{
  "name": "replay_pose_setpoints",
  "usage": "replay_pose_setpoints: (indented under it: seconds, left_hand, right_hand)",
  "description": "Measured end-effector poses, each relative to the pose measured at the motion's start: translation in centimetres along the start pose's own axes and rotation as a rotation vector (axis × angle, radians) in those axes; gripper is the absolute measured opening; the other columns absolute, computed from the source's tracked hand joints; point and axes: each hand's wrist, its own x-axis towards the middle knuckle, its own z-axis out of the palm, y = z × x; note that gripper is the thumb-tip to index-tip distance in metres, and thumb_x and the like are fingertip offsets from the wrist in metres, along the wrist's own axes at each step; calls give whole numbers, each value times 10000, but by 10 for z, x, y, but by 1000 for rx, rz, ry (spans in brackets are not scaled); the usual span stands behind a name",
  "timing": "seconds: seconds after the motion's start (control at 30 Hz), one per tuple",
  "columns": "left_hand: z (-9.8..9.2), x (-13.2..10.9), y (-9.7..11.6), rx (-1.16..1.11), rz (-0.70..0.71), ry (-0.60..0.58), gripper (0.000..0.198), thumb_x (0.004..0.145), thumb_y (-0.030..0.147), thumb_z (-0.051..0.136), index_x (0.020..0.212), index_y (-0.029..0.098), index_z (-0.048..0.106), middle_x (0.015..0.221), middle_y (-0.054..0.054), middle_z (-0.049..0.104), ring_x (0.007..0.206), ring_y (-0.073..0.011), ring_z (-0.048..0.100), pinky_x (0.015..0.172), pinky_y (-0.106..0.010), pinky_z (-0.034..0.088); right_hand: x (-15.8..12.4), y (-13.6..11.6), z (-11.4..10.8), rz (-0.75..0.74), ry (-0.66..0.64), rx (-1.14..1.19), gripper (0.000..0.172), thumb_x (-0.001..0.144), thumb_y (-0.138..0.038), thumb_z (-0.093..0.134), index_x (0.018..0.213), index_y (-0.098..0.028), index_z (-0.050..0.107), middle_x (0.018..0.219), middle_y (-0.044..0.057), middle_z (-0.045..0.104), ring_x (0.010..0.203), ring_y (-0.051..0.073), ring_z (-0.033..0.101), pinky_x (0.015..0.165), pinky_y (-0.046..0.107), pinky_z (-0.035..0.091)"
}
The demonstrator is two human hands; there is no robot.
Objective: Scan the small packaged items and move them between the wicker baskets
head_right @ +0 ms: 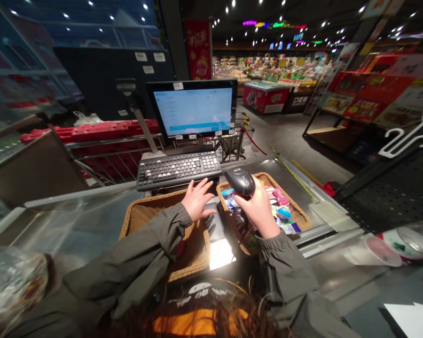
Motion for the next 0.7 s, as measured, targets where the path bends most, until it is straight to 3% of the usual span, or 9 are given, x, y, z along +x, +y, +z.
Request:
replay_pose_setpoints:
  seconds: [0.13, 0.3, 0.47, 0.7]
  left_hand:
    - [19, 47, 38, -41, -8, -24, 506, 812, 560, 679, 1148, 182, 689, 1539, -172, 413, 1473, -357, 271, 1160, -701, 153]
    - [49, 89, 67, -24, -51, -6, 630, 766, 558, 718, 1256, 170, 635, 1497, -205, 450, 1446, -376, 307, 1160, -702, 141]
    - [75, 107, 73, 35, -18, 21, 446, 773, 462, 716, 1087, 145, 723, 1410, -211, 531, 1411, -399, 346, 1179, -685, 90]
    - [83, 113, 65, 22, -95, -16, 291, 796, 236, 589, 1034, 176, 745, 1331, -179, 598, 1377, -372, 407, 1165, -697, 120]
  right_hand:
    - [-6, 15, -31, 71, 96, -12, 247, 701, -357, 641, 889, -196, 655, 930, 90, 698, 868, 266, 659, 841, 440, 541]
    - [-5, 40, -50, 107, 140, -26, 326, 668, -372, 657, 924, -171, 661, 1052, 148, 699, 1021, 325, 646, 938, 510, 513]
    - [1, 56, -54, 116, 122, 6, 359, 672, -336, 670, 994, -177, 656, 1100, 144, 698, 1118, 341, 621, 976, 533, 501]
    - [6, 63, -57, 51, 114, 21, 430, 697, -327, 672, 1101, -184, 641, 1105, 128, 701, 1130, 338, 619, 981, 520, 505]
